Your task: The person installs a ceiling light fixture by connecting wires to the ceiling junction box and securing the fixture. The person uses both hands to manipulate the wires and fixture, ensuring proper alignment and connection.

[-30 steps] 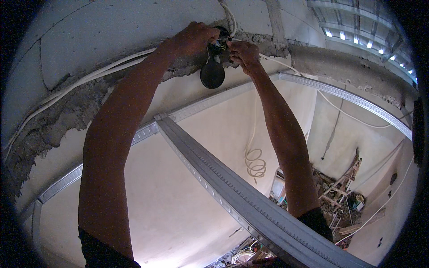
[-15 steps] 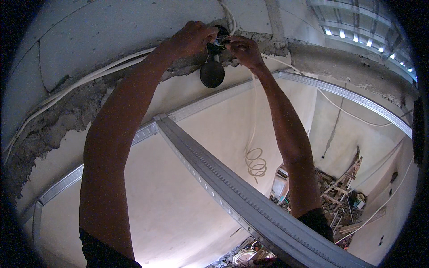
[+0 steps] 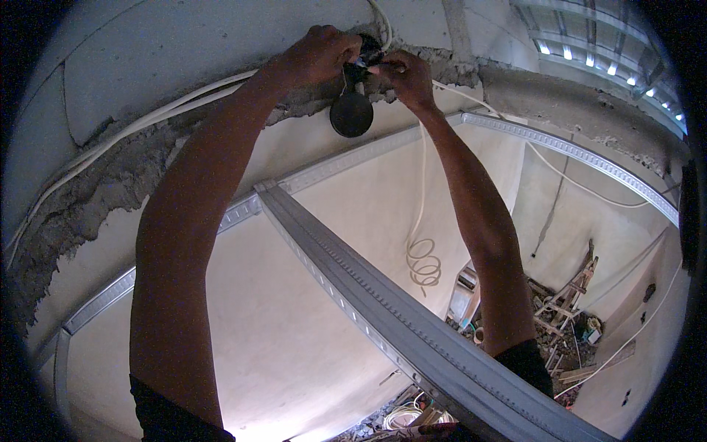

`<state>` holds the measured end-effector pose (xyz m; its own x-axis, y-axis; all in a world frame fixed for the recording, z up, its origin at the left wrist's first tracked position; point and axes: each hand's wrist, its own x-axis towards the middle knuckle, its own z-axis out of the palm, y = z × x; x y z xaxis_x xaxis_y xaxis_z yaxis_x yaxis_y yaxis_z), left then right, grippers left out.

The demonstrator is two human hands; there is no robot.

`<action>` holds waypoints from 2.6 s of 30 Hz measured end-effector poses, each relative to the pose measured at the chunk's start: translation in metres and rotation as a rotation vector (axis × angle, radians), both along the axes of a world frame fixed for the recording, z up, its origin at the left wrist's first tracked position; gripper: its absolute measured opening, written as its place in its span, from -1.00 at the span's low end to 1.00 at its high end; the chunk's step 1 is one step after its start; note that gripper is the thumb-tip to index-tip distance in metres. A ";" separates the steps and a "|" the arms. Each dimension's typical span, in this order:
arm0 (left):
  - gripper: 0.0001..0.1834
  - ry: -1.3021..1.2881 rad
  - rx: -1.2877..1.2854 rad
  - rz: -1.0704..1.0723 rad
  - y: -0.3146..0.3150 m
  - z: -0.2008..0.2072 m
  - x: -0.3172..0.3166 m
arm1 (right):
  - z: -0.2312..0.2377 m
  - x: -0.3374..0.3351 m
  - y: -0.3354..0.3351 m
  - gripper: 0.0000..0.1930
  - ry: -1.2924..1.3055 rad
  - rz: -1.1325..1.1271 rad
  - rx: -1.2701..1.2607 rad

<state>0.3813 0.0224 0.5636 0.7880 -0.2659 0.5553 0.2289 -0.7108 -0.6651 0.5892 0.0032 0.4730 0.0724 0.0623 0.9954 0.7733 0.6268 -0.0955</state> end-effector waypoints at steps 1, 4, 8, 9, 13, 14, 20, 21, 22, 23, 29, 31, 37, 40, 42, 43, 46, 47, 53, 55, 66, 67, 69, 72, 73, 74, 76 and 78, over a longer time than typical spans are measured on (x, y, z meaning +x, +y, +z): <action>-0.90 0.009 -0.001 -0.023 -0.002 0.000 0.001 | -0.003 0.000 0.002 -0.70 0.025 -0.020 0.052; -0.90 0.025 0.006 -0.046 0.003 -0.001 0.000 | -0.009 -0.007 0.009 -0.74 0.118 0.014 0.126; -0.90 0.005 0.044 -0.055 0.001 -0.002 0.002 | -0.011 -0.007 0.010 -0.77 0.026 -0.100 0.271; -0.90 0.000 0.048 -0.040 0.001 -0.002 0.001 | -0.009 -0.007 0.008 -0.79 -0.029 -0.159 0.310; -0.91 -0.038 0.034 -0.034 0.000 -0.003 0.000 | -0.002 -0.012 -0.006 -0.84 -0.174 -0.433 0.376; -0.91 -0.032 0.024 -0.017 -0.001 -0.003 -0.001 | 0.000 -0.014 -0.011 -0.85 -0.208 -0.449 0.331; -0.92 -0.046 0.048 -0.027 0.005 -0.003 0.000 | 0.009 -0.013 -0.026 -0.85 -0.303 -0.446 0.125; -0.93 -0.030 0.039 -0.050 0.007 -0.001 0.001 | 0.010 -0.010 -0.026 -0.84 -0.311 -0.419 0.117; -0.93 -0.013 0.029 -0.073 0.008 0.000 0.002 | 0.011 -0.007 -0.025 -0.84 -0.319 -0.392 0.109; -0.91 0.001 0.044 -0.089 0.010 0.001 0.003 | 0.013 -0.003 -0.023 -0.83 -0.335 -0.358 0.142; -0.86 0.017 0.063 -0.063 0.018 0.005 0.000 | 0.018 0.011 -0.017 -0.76 -0.250 -0.181 -0.017; -0.88 0.015 0.083 -0.052 0.016 0.006 0.002 | 0.016 0.014 -0.023 -0.73 -0.214 -0.277 -0.139; -0.96 0.000 0.086 -0.098 0.016 0.004 0.002 | 0.011 0.008 -0.019 -0.64 -0.296 -0.280 0.087; -0.98 -0.039 0.084 -0.080 0.011 -0.001 0.000 | 0.014 0.009 -0.009 -0.63 -0.280 -0.344 0.075; -0.99 -0.018 0.038 -0.114 0.009 -0.001 0.000 | 0.018 0.016 0.001 -0.61 -0.252 -0.502 -0.149; -0.99 -0.008 0.016 -0.133 0.008 -0.001 0.001 | 0.020 0.020 0.006 -0.58 -0.233 -0.604 -0.305; -0.98 -0.027 0.031 -0.086 0.008 -0.001 0.004 | 0.011 0.024 0.023 -0.61 -0.082 -0.303 -0.202; -0.98 -0.020 0.028 -0.091 0.008 -0.001 0.005 | 0.008 0.027 0.028 -0.57 0.023 -0.150 -0.222; -0.96 -0.027 0.094 -0.143 0.012 0.000 0.005 | 0.006 0.020 0.026 -0.63 0.582 0.707 -0.516; -0.96 -0.006 0.053 -0.137 0.014 -0.002 0.003 | 0.014 0.012 0.021 -0.64 0.691 0.844 -0.688; -0.98 0.004 0.020 -0.073 0.011 0.002 0.003 | 0.011 0.018 0.059 -0.78 0.376 0.177 -0.165; -0.98 0.003 -0.004 -0.065 0.011 0.000 0.005 | 0.007 0.019 0.061 -0.78 0.372 0.176 -0.111; -0.96 0.003 0.003 -0.024 0.011 0.001 0.006 | 0.004 0.016 0.061 -0.78 0.390 0.156 -0.054; -0.92 -0.028 -0.033 -0.055 0.013 0.000 0.005 | -0.002 0.013 0.055 -0.79 0.191 0.019 0.109; -0.91 -0.041 -0.052 -0.086 0.012 0.000 0.006 | -0.003 0.016 0.054 -0.78 0.191 0.072 0.101; -0.89 -0.046 -0.053 -0.081 0.012 0.000 0.006 | -0.003 0.018 0.053 -0.77 0.191 0.128 0.093; -0.85 -0.062 -0.062 -0.053 0.018 0.000 0.000 | 0.003 0.001 0.039 -0.74 0.333 0.374 -0.047; -0.84 -0.036 -0.091 -0.094 0.006 0.001 0.010 | 0.006 0.021 0.045 -0.70 0.337 0.347 -0.008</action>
